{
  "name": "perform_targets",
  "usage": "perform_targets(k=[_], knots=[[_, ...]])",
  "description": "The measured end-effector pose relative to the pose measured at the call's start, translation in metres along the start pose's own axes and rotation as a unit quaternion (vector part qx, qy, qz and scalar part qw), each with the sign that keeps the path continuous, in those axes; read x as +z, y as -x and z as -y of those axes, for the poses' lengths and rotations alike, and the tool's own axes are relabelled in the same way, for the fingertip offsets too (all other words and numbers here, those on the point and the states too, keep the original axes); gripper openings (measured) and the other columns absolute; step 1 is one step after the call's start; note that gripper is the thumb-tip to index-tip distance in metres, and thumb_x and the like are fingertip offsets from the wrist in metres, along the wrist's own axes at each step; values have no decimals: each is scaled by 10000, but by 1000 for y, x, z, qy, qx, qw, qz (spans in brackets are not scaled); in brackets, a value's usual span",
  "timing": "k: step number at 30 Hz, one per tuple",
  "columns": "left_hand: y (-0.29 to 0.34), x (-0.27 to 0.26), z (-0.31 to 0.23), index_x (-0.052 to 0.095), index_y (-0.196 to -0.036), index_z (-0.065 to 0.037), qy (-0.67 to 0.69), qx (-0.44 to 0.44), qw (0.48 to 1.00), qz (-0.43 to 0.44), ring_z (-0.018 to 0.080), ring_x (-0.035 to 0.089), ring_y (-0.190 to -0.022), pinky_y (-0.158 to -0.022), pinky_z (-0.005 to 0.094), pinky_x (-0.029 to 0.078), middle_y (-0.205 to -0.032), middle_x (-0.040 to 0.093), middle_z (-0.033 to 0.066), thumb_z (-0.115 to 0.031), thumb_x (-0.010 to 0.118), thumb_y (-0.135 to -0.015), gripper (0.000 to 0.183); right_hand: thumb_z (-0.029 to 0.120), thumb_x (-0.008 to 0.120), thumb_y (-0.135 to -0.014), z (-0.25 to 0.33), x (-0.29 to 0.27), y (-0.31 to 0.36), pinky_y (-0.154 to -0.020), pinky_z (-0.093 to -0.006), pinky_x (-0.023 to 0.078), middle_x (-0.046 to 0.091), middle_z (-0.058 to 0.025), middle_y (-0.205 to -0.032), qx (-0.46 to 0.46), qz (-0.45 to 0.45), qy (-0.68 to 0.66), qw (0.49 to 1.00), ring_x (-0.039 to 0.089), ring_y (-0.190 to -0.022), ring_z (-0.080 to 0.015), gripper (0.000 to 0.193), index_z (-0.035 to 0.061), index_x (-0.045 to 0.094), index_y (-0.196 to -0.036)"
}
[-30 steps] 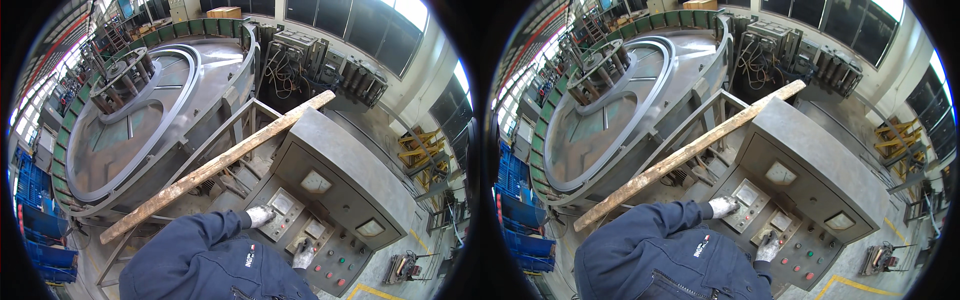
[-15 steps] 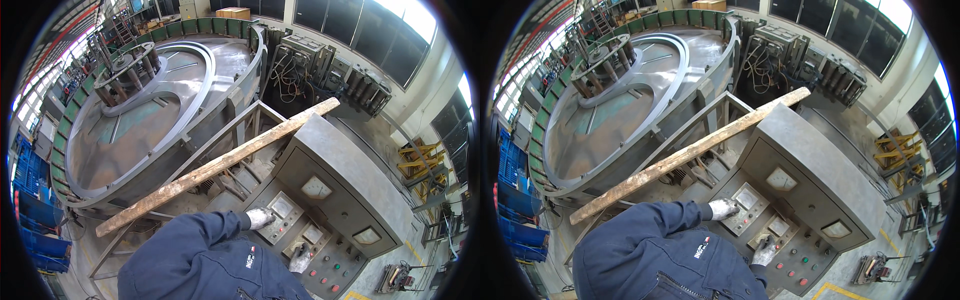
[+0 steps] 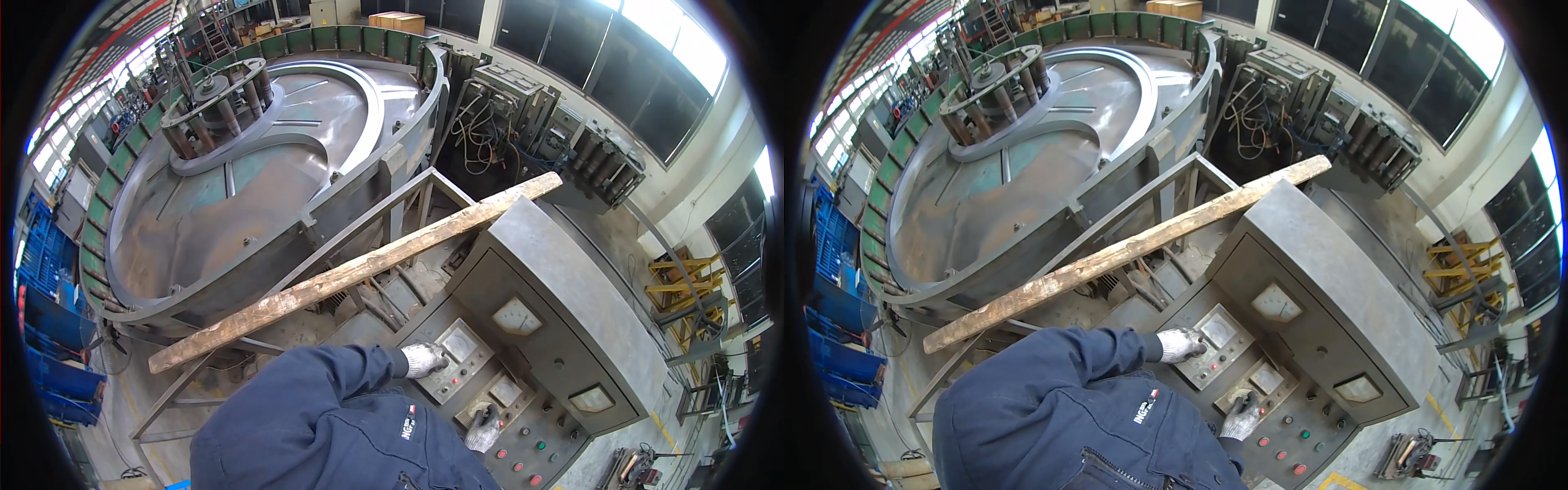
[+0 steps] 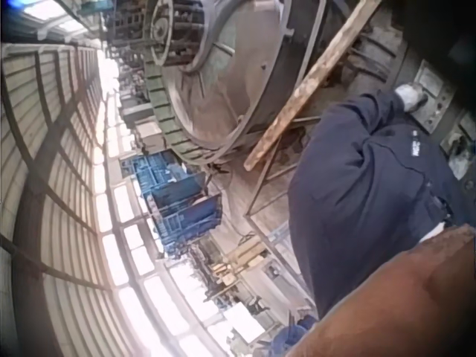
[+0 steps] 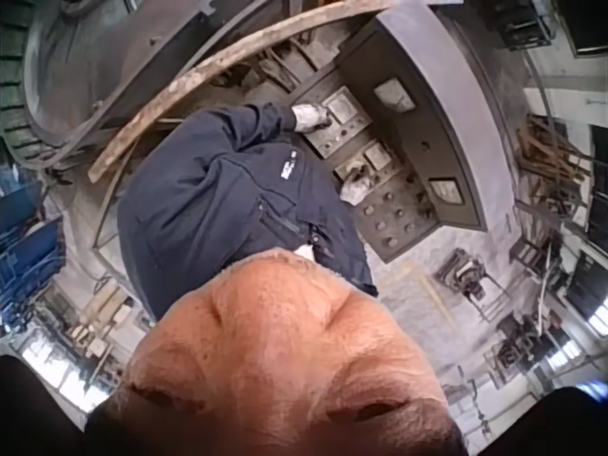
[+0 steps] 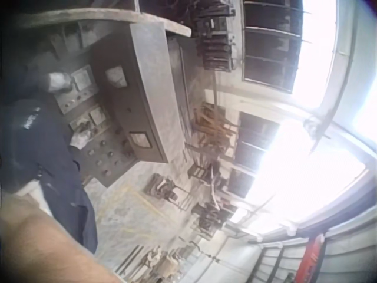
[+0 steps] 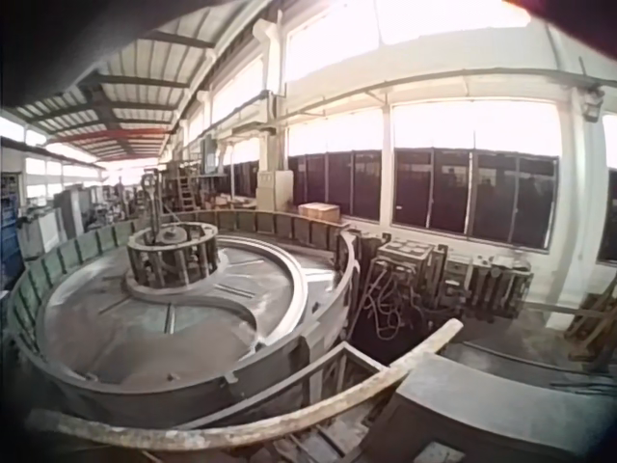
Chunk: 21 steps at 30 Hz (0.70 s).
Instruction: Operating a large industrial machine by using a control panel and making manual adjustments to the machine's components.
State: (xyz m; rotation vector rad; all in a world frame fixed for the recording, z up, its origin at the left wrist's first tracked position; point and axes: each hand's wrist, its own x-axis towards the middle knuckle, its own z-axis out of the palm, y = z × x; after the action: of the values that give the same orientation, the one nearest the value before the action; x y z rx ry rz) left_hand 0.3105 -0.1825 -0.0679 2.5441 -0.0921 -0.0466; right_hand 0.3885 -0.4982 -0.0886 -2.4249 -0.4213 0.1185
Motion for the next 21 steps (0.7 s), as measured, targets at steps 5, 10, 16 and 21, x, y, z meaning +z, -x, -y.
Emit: perform_targets(k=[5, 10, 16, 21], knots=[[-2, 4, 2, 654, -1056, -74, 4, 7, 1000, -6, 414, 659, -1033, -864, 522, 541, -1061, 628, 198, -72, 711, -781, 280, 151, 708, -953, -13, 7, 0, -950, -437, 567, 732, -229, -1167, -20, -15, 8, 1000, 723, -1079, -369, 366, -13, 665, -1278], [3, 5, 0, 642, -1112, -43, 33, -21, 999, -19, 419, 650, -1054, -898, 524, 540, -1119, 617, 205, -125, 751, -788, 352, 161, 698, -959, -15, 9, 0, -960, -443, 560, 728, -230, -1174, -13, -10, -5, 1000, 716, -1087, -379, 360, -9, 667, -1275], [0, 7, 1, 645, -1119, -39, 5, -20, 1000, 10, 410, 642, -1083, -923, 516, 533, -1145, 622, 202, -159, 773, -801, 364, 164, 699, -960, -14, 7, 1, -959, -441, 558, 728, -227, -1174, -13, -11, -10, 1000, 712, -1089, -382, 350, -7, 671, -1265], [1, 14, 4, 643, -1100, -37, 11, -18, 1000, -11, 411, 645, -1071, -911, 516, 536, -1098, 637, 197, -157, 761, -825, 322, 158, 696, -960, -13, 7, 1, -960, -440, 558, 729, -226, -1173, -17, -12, -7, 1000, 712, -1089, -379, 342, -12, 674, -1255]])
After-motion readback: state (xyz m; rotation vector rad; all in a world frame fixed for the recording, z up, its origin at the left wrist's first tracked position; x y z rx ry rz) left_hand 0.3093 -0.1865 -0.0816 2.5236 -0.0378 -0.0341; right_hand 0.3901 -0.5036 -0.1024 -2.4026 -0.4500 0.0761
